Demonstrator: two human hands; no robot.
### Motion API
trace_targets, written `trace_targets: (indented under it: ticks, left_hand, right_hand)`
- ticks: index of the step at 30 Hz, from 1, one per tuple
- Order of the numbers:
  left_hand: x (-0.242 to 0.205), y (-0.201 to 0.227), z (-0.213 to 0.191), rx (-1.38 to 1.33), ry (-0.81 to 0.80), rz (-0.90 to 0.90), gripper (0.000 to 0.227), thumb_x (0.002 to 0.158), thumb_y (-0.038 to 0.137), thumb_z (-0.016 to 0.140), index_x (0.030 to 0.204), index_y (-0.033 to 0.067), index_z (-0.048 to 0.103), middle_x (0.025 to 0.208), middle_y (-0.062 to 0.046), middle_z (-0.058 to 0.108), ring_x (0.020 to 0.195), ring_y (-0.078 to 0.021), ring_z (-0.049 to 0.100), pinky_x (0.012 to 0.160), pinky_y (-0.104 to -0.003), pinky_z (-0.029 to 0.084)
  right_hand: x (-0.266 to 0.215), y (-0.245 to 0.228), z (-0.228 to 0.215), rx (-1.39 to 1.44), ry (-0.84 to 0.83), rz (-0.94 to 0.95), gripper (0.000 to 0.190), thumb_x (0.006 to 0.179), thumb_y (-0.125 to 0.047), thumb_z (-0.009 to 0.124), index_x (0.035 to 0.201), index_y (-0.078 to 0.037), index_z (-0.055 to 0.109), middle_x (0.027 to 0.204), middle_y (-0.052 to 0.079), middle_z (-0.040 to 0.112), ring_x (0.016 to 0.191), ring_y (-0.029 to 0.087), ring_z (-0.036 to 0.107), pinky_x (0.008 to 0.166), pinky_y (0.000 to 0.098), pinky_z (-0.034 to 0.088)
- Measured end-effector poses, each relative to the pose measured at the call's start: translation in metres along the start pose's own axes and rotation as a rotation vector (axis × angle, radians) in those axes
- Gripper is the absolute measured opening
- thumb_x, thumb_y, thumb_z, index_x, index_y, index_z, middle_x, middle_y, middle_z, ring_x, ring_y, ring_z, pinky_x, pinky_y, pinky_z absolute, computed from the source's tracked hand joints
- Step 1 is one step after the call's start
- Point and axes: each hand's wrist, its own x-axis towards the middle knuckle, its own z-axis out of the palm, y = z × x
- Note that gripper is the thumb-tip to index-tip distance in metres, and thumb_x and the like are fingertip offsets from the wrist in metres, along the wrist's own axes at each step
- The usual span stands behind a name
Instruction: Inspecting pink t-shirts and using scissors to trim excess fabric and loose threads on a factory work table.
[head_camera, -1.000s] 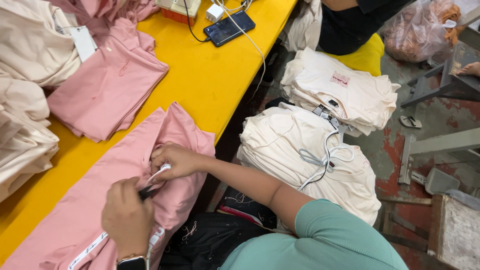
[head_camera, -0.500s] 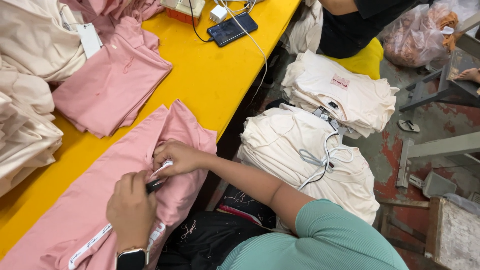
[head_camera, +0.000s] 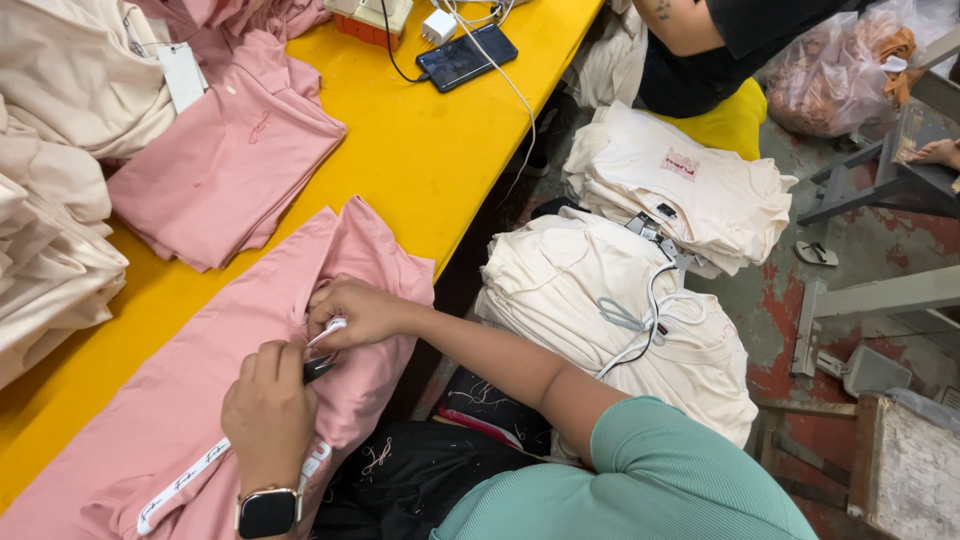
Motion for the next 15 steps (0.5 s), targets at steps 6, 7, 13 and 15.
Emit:
trace_targets:
  ticks: [6,7,13,15]
  left_hand:
    - [0.004,0.004,0.016,0.14,0.03,0.026,0.01,0.091,0.017,0.059,0.1,0.0228,0.058,0.092,0.004,0.053,0.084,-0.014,0.059,0.066,-0.026,0.047]
    - [0.002,0.001,0.019,0.142,0.033,0.026,0.01,0.091,0.017,0.059,0.1,0.0228,0.058,0.092,0.004,0.053,0.084,-0.014,0.059,0.066,-0.026,0.047]
    - [0.0,0.001,0.005,-0.122,0.089,-0.087,0.028,0.075,0.007,0.065,0.103,0.0131,0.063,0.1,-0.002,0.06,0.087,-0.0219,0.061,0.064,-0.032,0.046]
    - [0.001,0.006,0.002,-0.062,0.038,-0.043,0.041,0.074,0.015,0.065,0.115,0.0204,0.067,0.103,0.001,0.061,0.088,-0.0192,0.062,0.064,-0.031,0.05]
  right_hand:
    - [0.001,0.0,0.0,0.023,0.008,-0.037,0.014,0.086,-0.028,0.071,0.08,-0.015,0.073,0.077,-0.003,0.068,0.071,0.016,0.064,0.083,0.035,0.048]
    - [0.001,0.001,0.0,0.022,0.009,-0.039,0.014,0.086,-0.028,0.071,0.08,-0.015,0.073,0.077,-0.003,0.068,0.071,0.016,0.064,0.083,0.035,0.048]
    - [-0.001,0.005,0.001,-0.009,-0.017,-0.022,0.013,0.084,-0.034,0.072,0.081,-0.022,0.073,0.076,-0.007,0.072,0.076,0.016,0.064,0.085,0.0366,0.046]
    - [-0.001,0.009,0.003,-0.05,-0.01,-0.007,0.022,0.086,-0.042,0.072,0.084,-0.02,0.074,0.077,-0.006,0.069,0.076,0.017,0.063,0.084,0.0375,0.045]
